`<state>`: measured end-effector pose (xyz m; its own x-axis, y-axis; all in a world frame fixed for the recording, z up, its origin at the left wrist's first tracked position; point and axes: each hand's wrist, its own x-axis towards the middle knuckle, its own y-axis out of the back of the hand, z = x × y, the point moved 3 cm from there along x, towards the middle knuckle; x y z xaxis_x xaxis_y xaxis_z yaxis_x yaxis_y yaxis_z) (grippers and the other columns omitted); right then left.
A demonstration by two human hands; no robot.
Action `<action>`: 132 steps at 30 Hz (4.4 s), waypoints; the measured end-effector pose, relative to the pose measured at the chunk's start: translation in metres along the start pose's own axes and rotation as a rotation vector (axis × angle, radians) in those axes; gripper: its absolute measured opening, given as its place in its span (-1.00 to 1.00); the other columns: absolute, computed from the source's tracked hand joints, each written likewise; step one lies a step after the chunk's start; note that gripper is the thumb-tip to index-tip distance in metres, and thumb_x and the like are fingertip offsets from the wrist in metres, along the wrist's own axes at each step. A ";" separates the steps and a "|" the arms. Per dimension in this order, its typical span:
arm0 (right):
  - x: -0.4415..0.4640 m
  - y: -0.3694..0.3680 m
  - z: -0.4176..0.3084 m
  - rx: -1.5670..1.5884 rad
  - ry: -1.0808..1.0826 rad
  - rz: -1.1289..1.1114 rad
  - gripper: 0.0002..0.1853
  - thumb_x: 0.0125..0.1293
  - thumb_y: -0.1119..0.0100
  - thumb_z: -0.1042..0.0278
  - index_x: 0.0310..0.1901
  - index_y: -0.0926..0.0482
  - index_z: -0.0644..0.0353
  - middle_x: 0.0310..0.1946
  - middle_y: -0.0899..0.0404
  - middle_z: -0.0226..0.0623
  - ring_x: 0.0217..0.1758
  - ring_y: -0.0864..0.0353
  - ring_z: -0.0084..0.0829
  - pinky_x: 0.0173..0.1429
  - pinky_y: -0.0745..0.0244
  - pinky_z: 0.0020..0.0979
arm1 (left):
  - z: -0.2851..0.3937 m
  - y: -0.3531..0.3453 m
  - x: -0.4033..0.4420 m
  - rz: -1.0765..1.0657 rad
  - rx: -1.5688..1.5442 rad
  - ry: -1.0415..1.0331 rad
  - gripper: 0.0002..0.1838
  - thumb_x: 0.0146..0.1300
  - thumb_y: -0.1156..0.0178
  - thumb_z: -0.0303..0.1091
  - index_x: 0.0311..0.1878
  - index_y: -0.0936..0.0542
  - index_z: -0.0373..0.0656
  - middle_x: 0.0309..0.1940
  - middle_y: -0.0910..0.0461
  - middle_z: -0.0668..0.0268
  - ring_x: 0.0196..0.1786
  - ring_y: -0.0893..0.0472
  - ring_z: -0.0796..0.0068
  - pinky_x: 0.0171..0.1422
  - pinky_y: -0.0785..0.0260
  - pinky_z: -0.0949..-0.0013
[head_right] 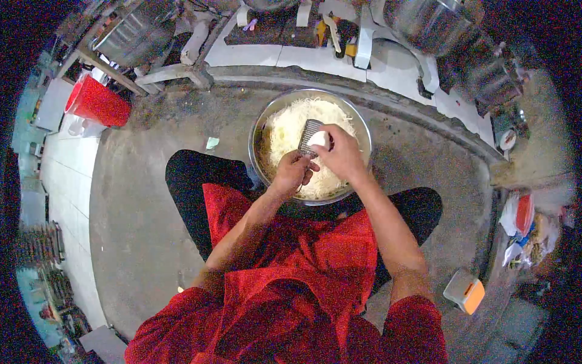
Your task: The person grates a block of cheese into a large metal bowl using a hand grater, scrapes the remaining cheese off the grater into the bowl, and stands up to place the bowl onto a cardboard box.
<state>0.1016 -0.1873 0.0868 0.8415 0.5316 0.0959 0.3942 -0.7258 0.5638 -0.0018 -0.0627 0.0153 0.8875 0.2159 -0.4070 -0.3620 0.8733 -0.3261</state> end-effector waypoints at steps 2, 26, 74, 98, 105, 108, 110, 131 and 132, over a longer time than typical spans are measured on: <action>-0.006 -0.007 0.000 -0.074 0.183 -0.081 -0.52 0.24 -0.52 0.30 0.18 -0.64 0.21 0.03 -0.69 -0.09 -0.02 -0.73 -0.17 0.10 -0.63 -0.24 | -0.008 0.003 0.004 0.066 0.117 0.000 -0.79 0.59 -0.08 -0.31 0.00 -0.52 -0.30 -0.37 -0.68 0.17 -0.58 -0.46 0.54 -0.55 -0.30 0.39; 0.008 0.008 0.017 -0.091 0.071 0.092 -0.45 0.29 -0.48 0.24 0.29 -0.63 0.19 -0.03 -0.75 -0.10 -0.14 -0.71 -0.27 0.02 -0.61 -0.29 | -0.001 -0.002 -0.006 0.134 0.457 -0.064 -0.80 0.53 -0.16 -0.30 -0.11 -0.57 -0.28 -0.48 -0.63 0.28 -0.52 -0.55 0.55 -0.46 -0.41 0.36; -0.019 -0.021 0.018 -0.239 0.167 0.023 -0.50 0.29 -0.49 0.22 0.24 -0.70 0.18 0.02 -0.62 -0.03 0.04 -0.70 -0.15 0.12 -0.63 -0.28 | -0.007 -0.003 0.009 0.110 0.629 -0.173 -0.86 0.51 -0.12 -0.40 -0.09 -0.57 -0.28 -0.47 -0.65 0.27 -0.50 -0.57 0.53 -0.46 -0.42 0.34; -0.020 -0.021 0.013 -0.102 0.178 0.118 -0.59 0.25 -0.47 0.31 0.15 -0.76 0.11 -0.07 -0.64 -0.07 0.03 -0.68 -0.09 0.16 -0.60 -0.18 | -0.024 0.000 0.016 0.097 0.640 -0.332 -0.85 0.46 -0.13 -0.42 -0.08 -0.57 -0.32 -0.47 -0.65 0.25 -0.50 -0.58 0.53 -0.42 -0.45 0.34; 0.004 -0.014 0.037 -0.100 0.065 0.187 -0.59 0.24 -0.48 0.26 0.14 -0.78 0.06 -0.09 -0.68 -0.06 -0.07 -0.71 -0.12 0.07 -0.62 -0.20 | -0.014 -0.016 0.001 0.106 0.699 -0.391 -0.87 0.43 -0.21 -0.42 -0.13 -0.56 -0.32 -0.50 -0.68 0.18 -0.44 -0.67 0.44 -0.29 -0.52 0.27; 0.009 -0.014 0.045 -0.054 0.040 0.207 -0.59 0.24 -0.49 0.23 0.13 -0.78 0.06 -0.14 -0.68 -0.08 -0.08 -0.71 -0.12 0.07 -0.61 -0.19 | -0.015 -0.017 0.004 0.109 0.677 -0.373 -0.85 0.36 -0.22 -0.43 -0.14 -0.58 -0.35 -0.48 -0.68 0.07 -0.43 -0.68 0.29 -0.27 -0.52 0.20; 0.016 -0.014 0.051 -0.116 0.015 0.227 -0.62 0.27 -0.47 0.31 0.13 -0.79 0.06 -0.09 -0.71 -0.15 -0.04 -0.72 -0.22 0.10 -0.60 -0.27 | -0.014 -0.018 0.002 0.116 0.655 -0.344 -0.83 0.31 -0.22 -0.45 -0.14 -0.60 -0.39 -0.47 -0.66 -0.04 -0.41 -0.69 0.15 -0.25 -0.51 0.13; 0.007 -0.006 0.040 -0.140 0.154 0.147 -0.75 0.26 -0.43 0.37 -0.04 -0.79 0.16 -0.08 -0.71 -0.10 -0.08 -0.74 -0.13 0.04 -0.64 -0.23 | -0.018 -0.017 -0.001 0.097 0.700 -0.336 -0.78 0.29 -0.23 -0.40 -0.16 -0.62 -0.42 -0.40 -0.66 -0.22 -0.27 -0.73 -0.19 -0.16 -0.52 -0.03; 0.011 -0.001 0.042 -0.211 0.160 0.176 -0.75 0.28 -0.42 0.41 0.00 -0.79 0.17 -0.09 -0.72 -0.16 -0.14 -0.75 -0.22 -0.05 -0.65 -0.30 | -0.019 -0.018 0.000 0.093 0.701 -0.336 -0.78 0.29 -0.23 -0.40 -0.16 -0.62 -0.42 -0.40 -0.66 -0.22 -0.27 -0.73 -0.19 -0.16 -0.52 -0.03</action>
<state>0.1259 -0.1984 0.0530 0.8147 0.4801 0.3252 0.1482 -0.7146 0.6836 -0.0003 -0.0865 0.0047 0.9416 0.3246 -0.0896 -0.2738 0.8929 0.3574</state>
